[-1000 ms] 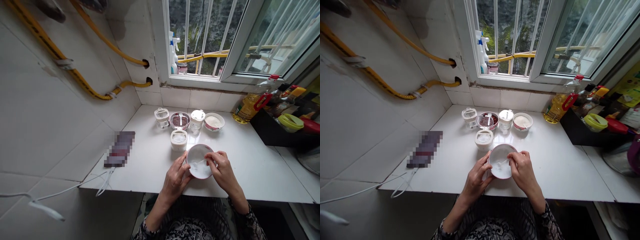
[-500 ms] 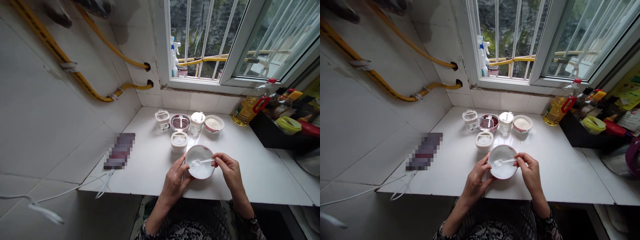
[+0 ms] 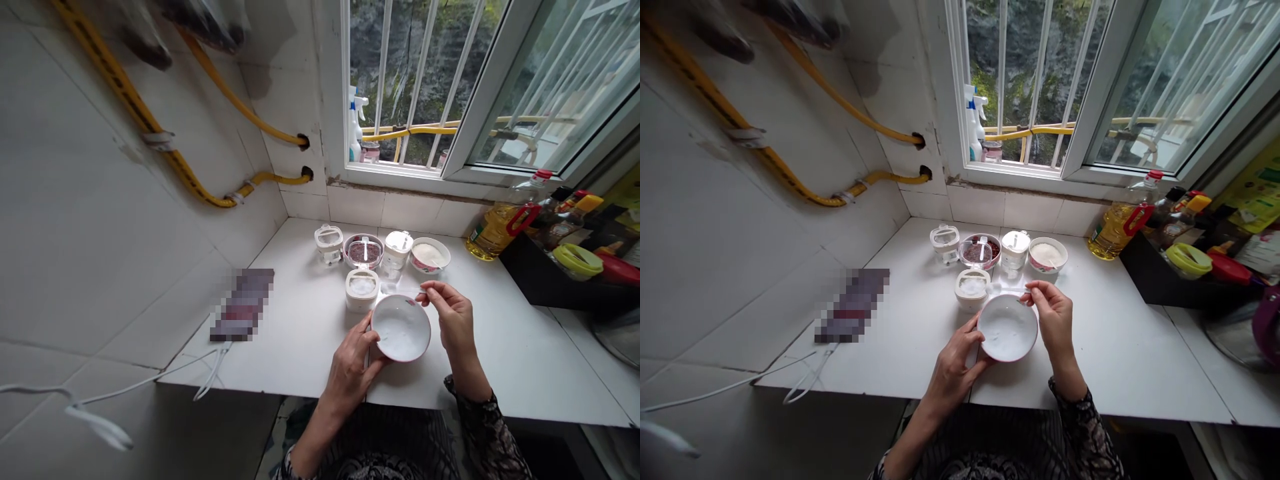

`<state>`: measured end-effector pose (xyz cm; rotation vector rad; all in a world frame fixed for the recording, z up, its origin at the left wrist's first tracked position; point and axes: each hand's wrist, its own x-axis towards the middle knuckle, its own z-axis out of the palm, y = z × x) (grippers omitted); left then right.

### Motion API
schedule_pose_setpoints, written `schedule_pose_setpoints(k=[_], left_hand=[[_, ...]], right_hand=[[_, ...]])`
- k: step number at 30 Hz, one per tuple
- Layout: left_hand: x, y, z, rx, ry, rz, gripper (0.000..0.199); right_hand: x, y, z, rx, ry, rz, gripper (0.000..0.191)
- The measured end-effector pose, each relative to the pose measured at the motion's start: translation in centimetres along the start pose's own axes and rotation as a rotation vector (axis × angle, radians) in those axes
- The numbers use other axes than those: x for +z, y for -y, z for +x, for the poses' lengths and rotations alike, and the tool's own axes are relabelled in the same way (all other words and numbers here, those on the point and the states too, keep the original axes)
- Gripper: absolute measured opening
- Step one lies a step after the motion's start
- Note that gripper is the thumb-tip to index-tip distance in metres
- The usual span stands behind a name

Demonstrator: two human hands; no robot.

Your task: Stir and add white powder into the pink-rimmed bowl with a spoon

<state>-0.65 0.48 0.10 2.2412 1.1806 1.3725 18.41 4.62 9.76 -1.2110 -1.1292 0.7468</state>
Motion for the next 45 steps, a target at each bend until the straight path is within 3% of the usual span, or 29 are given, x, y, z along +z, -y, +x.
schedule_pose_setpoints(k=[3,9,12,15,20,26,29,32,38,45], left_hand=[[0.0,0.0,0.1,-0.003,-0.001,-0.002,0.031],[0.1,0.0,0.2,0.005,-0.017,0.0,0.03],[0.0,-0.1,0.2,0.006,-0.014,-0.003,0.029],[-0.1,-0.2,0.2,0.008,-0.008,0.005,0.029],[-0.1,-0.2,0.2,0.035,-0.011,0.029,0.024],[-0.2,-0.3,0.2,0.123,-0.023,0.076,0.019],[-0.3,-0.5,0.3,0.158,-0.019,0.106,0.015],[-0.4,-0.6,0.4,0.184,-0.022,0.129,0.013],[-0.4,-0.5,0.4,0.168,-0.017,0.14,0.014],[-0.3,-0.5,0.3,0.151,-0.02,0.116,0.016]], right_hand=[[1.9,0.5,0.5,-0.21,-0.023,-0.131,0.016],[4.1,-0.4,0.5,-0.962,0.114,-0.641,0.026],[4.0,-0.4,0.4,-1.054,0.1,-0.709,0.03],[3.1,0.1,0.2,-0.967,0.066,-0.619,0.026],[-0.4,0.4,-0.8,-0.609,0.046,-0.529,0.013],[-4.4,-0.3,-2.8,-0.598,0.275,-0.751,0.017],[-4.3,-0.7,-3.7,-0.557,0.334,-0.788,0.019],[-3.4,-1.0,-4.3,-0.424,0.353,-0.725,0.021],[-3.0,-1.2,-4.4,-0.073,0.192,-0.568,0.021],[-3.6,-1.1,-4.4,0.016,0.08,-0.511,0.023]])
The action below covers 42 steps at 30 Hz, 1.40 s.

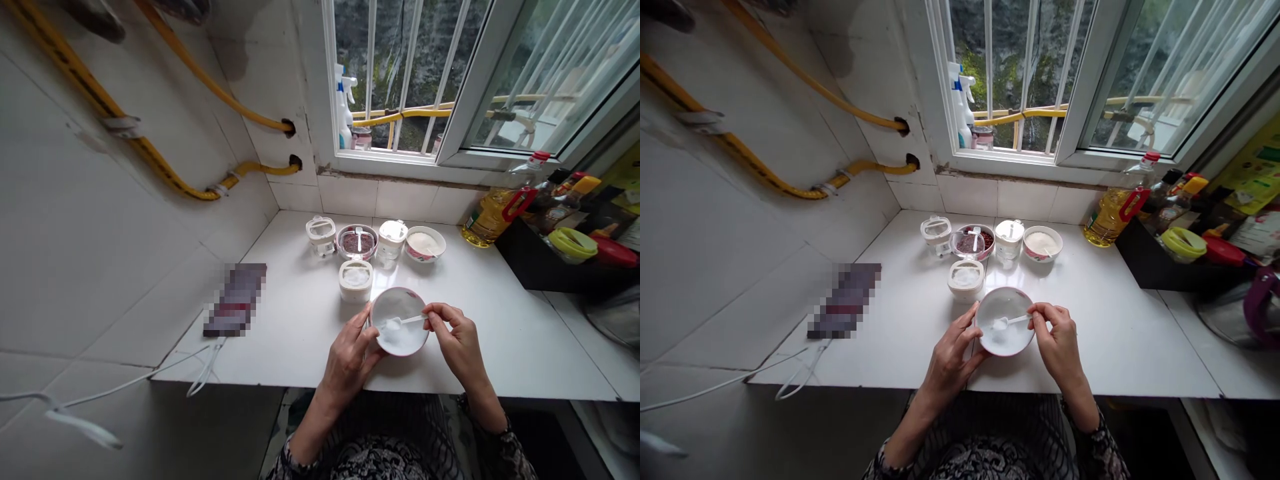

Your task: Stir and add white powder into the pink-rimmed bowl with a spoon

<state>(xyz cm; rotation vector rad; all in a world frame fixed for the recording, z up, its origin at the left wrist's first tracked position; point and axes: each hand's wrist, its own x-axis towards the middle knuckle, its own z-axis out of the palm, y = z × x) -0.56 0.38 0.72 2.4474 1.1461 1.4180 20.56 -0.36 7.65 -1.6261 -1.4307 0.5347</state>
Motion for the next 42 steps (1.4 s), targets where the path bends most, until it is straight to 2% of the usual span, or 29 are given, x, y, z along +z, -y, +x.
schedule_pose_setpoints(k=[5,13,20,23,26,30,34,38,42], left_hand=[[0.0,0.1,-0.2,-0.027,0.007,-0.018,0.018],[0.0,0.3,-0.3,-0.041,0.028,-0.021,0.022],[0.0,0.2,-0.3,-0.031,0.017,-0.016,0.022],[0.1,0.2,-0.2,-0.038,0.008,-0.023,0.022],[0.1,0.2,-0.2,-0.034,0.006,-0.024,0.022],[0.1,0.2,-0.3,-0.03,0.007,-0.018,0.023],[0.1,0.2,-0.3,-0.055,0.014,-0.021,0.022],[0.1,0.2,-0.3,-0.071,0.013,-0.043,0.021],[0.2,0.3,-0.3,-0.09,0.004,-0.051,0.023]], right_hand=[[0.6,-0.5,-0.1,-0.052,-0.037,-0.079,0.023],[1.1,-1.1,-0.3,-0.276,-0.087,-0.198,0.019],[1.8,-0.3,-0.5,-0.369,-0.027,-0.235,0.02],[2.2,0.0,-0.7,-0.325,0.017,-0.183,0.021],[2.2,0.1,-0.9,-0.207,0.024,-0.103,0.021],[1.8,0.0,-0.9,-0.044,0.004,0.063,0.02],[1.2,0.0,-0.5,0.056,0.009,0.26,0.021],[0.8,0.3,0.8,0.088,-0.002,0.383,0.019],[1.0,2.0,2.7,-0.001,-0.087,0.403,0.016]])
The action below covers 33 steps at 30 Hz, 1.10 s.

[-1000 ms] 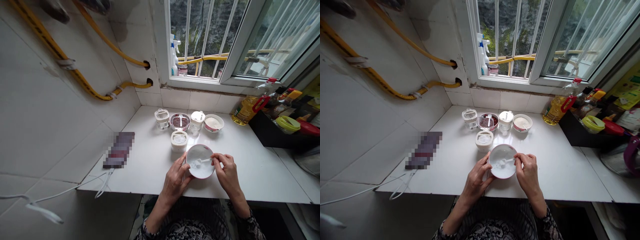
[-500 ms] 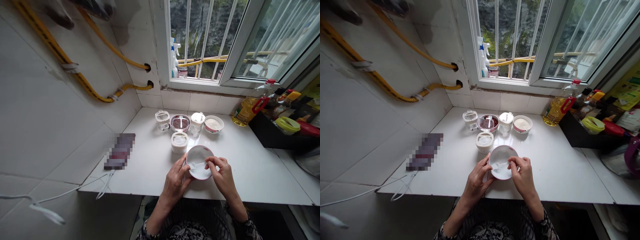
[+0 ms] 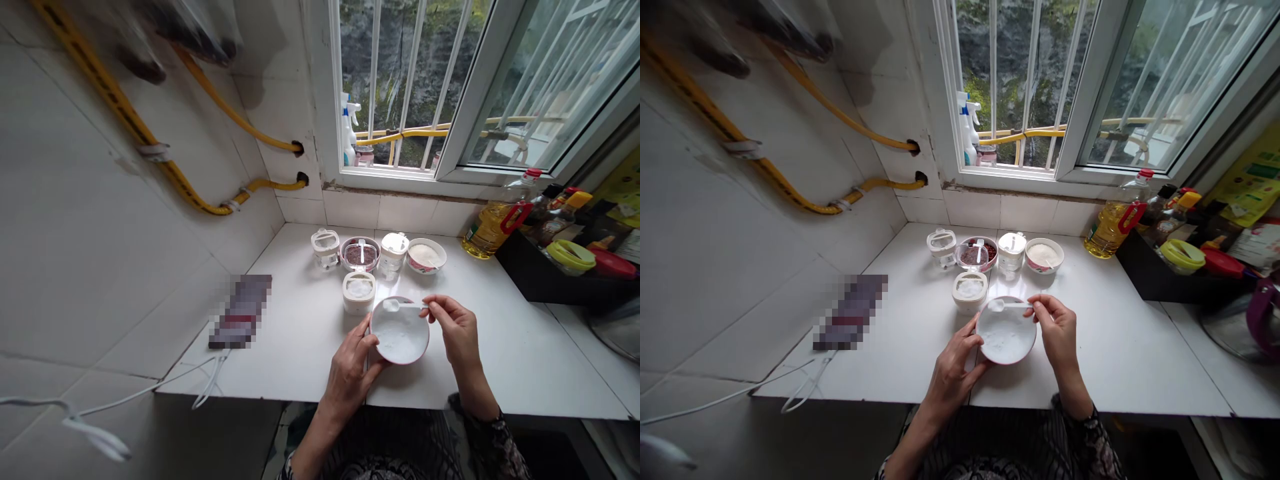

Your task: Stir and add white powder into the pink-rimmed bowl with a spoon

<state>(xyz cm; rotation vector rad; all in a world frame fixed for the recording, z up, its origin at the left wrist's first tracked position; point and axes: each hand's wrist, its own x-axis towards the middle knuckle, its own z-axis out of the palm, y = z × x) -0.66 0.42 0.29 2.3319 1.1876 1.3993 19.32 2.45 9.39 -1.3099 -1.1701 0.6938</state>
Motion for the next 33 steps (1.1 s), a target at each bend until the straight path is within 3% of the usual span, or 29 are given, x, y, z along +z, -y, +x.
schedule_pose_setpoints(k=[3,6,9,12,16,19,22,27,33], left_hand=[[0.1,0.0,0.1,-0.002,-0.009,0.003,0.026],[0.1,0.0,0.1,0.007,-0.014,0.002,0.026],[0.2,0.1,0.0,0.01,-0.016,0.007,0.027],[0.2,0.1,0.0,-0.005,-0.012,0.0,0.028],[0.2,0.1,0.0,-0.022,-0.005,-0.025,0.029],[0.1,0.1,0.0,-0.02,-0.002,-0.021,0.026],[-0.1,0.0,0.1,0.005,0.015,0.003,0.021],[-0.3,-0.3,0.2,0.084,0.008,0.049,0.016],[-0.3,-0.5,0.4,0.159,-0.016,0.09,0.009]], right_hand=[[1.6,1.3,1.0,-0.165,-0.06,-0.062,0.017],[3.5,1.6,1.4,-0.43,-0.095,-0.229,0.016],[4.8,0.7,1.2,-0.73,0.035,-0.464,0.024],[5.2,-0.1,0.9,-0.86,0.116,-0.619,0.032],[4.4,0.0,0.5,-0.829,0.026,-0.563,0.026],[3.0,0.2,-0.1,-0.629,-0.043,-0.43,0.018],[0.8,-0.1,-0.9,-0.454,-0.013,-0.39,0.014],[-2.3,-0.7,-2.5,-0.572,0.129,-0.625,0.016],[-1.6,-1.5,-4.0,-0.508,0.227,-0.652,0.021]])
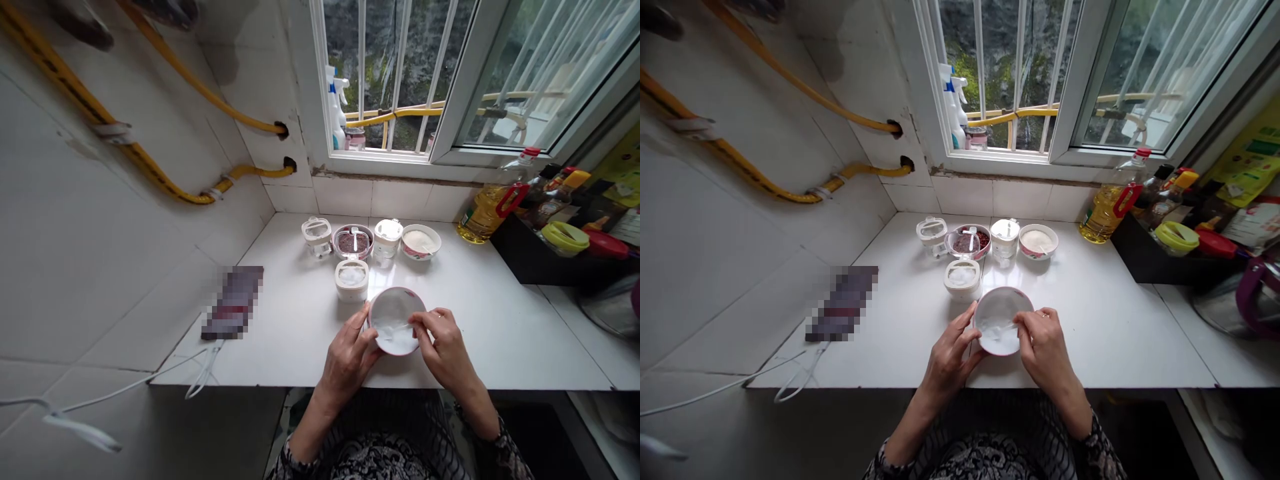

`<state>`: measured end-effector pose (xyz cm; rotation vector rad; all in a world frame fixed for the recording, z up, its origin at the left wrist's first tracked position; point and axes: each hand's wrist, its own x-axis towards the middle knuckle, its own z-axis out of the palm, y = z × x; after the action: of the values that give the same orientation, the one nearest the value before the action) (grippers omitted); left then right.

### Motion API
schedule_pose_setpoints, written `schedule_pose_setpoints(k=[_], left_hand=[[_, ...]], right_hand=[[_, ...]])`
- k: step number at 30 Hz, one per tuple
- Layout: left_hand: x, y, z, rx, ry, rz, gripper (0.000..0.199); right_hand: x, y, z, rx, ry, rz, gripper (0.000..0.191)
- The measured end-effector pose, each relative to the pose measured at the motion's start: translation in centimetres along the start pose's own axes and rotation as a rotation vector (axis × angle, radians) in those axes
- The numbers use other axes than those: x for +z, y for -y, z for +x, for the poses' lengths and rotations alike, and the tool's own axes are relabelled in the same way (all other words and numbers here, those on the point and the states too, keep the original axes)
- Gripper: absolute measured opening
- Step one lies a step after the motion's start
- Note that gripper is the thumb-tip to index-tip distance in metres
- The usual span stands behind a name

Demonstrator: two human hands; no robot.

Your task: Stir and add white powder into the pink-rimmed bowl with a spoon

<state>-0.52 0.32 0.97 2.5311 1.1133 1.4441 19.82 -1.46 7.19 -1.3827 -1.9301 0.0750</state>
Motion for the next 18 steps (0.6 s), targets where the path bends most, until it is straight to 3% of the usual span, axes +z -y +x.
schedule_pose_setpoints(k=[8,13,18], left_hand=[[0.0,0.1,-0.2,0.009,-0.003,0.037,0.01],[0.0,0.0,-0.1,0.009,-0.002,0.023,0.009],[0.1,0.1,-0.2,0.011,-0.017,0.036,0.011]], right_hand=[[1.0,0.1,-0.4,0.335,-0.068,0.159,0.021],[1.0,0.1,-0.2,0.244,-0.094,0.056,0.02],[1.9,0.9,-0.1,0.208,-0.091,0.092,0.021]])
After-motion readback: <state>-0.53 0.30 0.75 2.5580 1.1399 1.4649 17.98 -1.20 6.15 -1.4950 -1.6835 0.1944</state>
